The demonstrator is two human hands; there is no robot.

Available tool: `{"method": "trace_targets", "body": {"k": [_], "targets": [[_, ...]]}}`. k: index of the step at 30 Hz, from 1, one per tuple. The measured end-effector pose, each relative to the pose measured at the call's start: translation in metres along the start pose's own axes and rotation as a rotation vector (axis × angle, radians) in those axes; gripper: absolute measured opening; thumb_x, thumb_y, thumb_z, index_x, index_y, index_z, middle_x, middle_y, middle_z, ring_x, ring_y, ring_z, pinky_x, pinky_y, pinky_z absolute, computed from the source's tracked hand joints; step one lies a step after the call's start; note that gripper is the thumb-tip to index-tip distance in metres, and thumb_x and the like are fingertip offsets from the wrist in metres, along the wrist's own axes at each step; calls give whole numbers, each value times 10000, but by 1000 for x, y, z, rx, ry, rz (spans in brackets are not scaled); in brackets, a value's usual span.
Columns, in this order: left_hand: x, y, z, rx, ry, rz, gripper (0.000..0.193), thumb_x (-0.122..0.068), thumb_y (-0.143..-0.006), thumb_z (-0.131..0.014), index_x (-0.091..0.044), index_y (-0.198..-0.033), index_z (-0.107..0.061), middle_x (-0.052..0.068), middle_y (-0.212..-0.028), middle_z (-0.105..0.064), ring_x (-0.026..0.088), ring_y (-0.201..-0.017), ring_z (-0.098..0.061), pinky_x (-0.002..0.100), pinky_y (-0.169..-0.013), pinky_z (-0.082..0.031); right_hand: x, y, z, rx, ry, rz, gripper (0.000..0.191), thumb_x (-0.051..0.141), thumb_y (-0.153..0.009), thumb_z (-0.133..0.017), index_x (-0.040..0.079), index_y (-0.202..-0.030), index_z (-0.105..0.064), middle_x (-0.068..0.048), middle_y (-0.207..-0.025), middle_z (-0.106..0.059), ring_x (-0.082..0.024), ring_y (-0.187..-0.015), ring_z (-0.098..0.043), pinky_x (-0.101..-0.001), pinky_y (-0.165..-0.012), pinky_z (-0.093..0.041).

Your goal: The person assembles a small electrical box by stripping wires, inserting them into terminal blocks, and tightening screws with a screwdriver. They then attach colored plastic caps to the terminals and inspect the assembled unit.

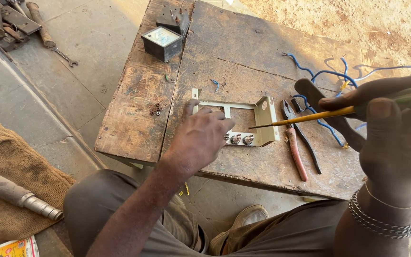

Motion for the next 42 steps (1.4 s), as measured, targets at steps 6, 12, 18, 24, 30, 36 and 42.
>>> {"method": "trace_targets", "body": {"k": [6, 12, 18, 24, 30, 36, 42], "targets": [[9, 7, -1, -7, -94, -23, 181, -102, -1010, -585, -161, -1009, -756, 5, -798, -644, 123, -828, -642, 641, -1216, -147, -24, 5, -29, -74, 53, 230, 387, 166, -1221, -515, -26, -1427, -249, -219, -1068, -649, -265, -916, -767, -353, -860, -648], [11, 10, -15, -68, -105, -22, 209, -197, -1032, -544, -160, -971, -740, -5, -709, -559, 132, -702, -596, 674, -1182, -181, -33, 13, -40, -39, 74, 235, 323, 78, -1293, -508, -2, -1474, -253, -203, -1135, -673, -278, -989, -780, -343, -933, -645], [9, 9, -25, -88, -112, 31, 211, -147, -1006, -549, -193, -928, -740, -24, -674, -529, 106, -668, -579, 616, -1205, -195, -41, 21, -38, -82, 124, 142, 83, 4, -1264, -541, -18, -1303, -472, -210, -1064, -667, -304, -989, -782, -370, -916, -639], [9, 12, -26, -219, -12, -9, 231, -167, -1008, -543, -171, -923, -758, 15, -655, -562, 116, -719, -625, 622, -1212, -164, -58, 29, -39, -133, -50, 108, 311, -30, -1238, -604, -12, -1399, -339, -198, -1161, -669, -255, -1048, -764, -364, -988, -641], [9, 14, -24, -198, -16, -1, 204, -163, -987, -572, -154, -943, -771, 32, -682, -591, 136, -754, -640, 619, -1227, -134, -63, 30, -39, -143, 29, 103, 350, -85, -1220, -605, -15, -1436, -338, -201, -1118, -647, -248, -1002, -740, -336, -980, -640], [9, 14, -22, -131, -48, 20, 173, -135, -987, -601, -155, -939, -767, 33, -694, -610, 151, -780, -654, 617, -1228, -124, -64, 28, -40, -170, 13, 78, 331, -80, -1189, -652, -35, -1402, -403, -200, -1100, -699, -210, -959, -757, -293, -918, -676], [6, 15, -20, -192, 2, 18, 154, -128, -969, -626, -156, -905, -764, 43, -674, -611, 159, -778, -656, 607, -1226, -121, -65, 30, -37, -159, 105, 93, 266, -69, -1200, -673, -48, -1360, -463, -196, -1080, -714, -204, -979, -757, -284, -945, -665]]}}
Point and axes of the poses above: each hand's wrist, its own y-axis away from the middle knuckle, its own z-axis out of the back of the hand, x = y × z, the point moved 1 cm from there along -y, towards the middle knuckle
